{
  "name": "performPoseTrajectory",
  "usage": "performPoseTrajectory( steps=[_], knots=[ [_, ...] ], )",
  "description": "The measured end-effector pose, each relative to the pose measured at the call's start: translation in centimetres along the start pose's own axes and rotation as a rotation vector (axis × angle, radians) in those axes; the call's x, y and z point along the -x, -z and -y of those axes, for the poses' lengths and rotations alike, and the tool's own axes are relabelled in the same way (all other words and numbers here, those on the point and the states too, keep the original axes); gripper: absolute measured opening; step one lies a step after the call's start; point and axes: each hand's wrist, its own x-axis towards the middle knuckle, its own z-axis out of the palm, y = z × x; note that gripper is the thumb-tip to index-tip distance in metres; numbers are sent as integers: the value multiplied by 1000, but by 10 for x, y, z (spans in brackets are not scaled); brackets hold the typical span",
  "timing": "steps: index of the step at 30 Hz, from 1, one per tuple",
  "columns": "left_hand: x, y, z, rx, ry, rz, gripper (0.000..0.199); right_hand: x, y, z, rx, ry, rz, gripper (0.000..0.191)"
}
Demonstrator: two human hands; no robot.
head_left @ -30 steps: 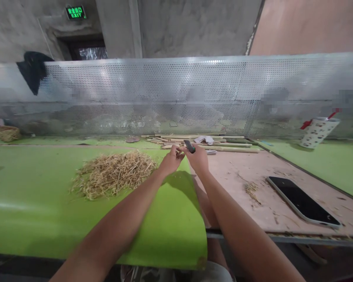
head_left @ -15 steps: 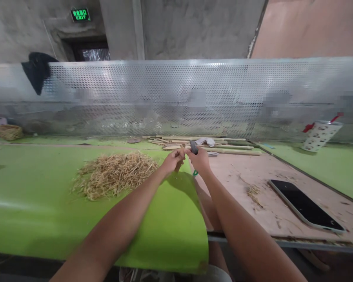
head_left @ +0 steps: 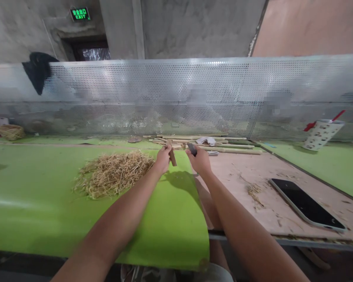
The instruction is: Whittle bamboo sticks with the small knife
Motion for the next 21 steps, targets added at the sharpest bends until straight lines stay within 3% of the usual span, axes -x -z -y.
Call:
performPoseTrajectory(
  steps=[7, 10, 13, 17, 21],
  knots=[
    [-13, 32, -35, 340, -32, -275, 15, 2, 5, 1, -38, -56, -29, 36],
    [-13, 42, -48, 416, -87, -201, 18, 2, 4, 3, -34, -30, 85, 34],
    [-9, 41, -54, 432, -109, -103, 21, 2, 1, 6, -26, 45, 242, 30],
    [-4, 29, -53, 414, -97, -18, 15, 1, 0, 6, 5, 64, 252, 34],
    [-3, 21, -46, 274, -78, -16, 13, 1, 3, 5, -8, 73, 238, 25]
  ],
)
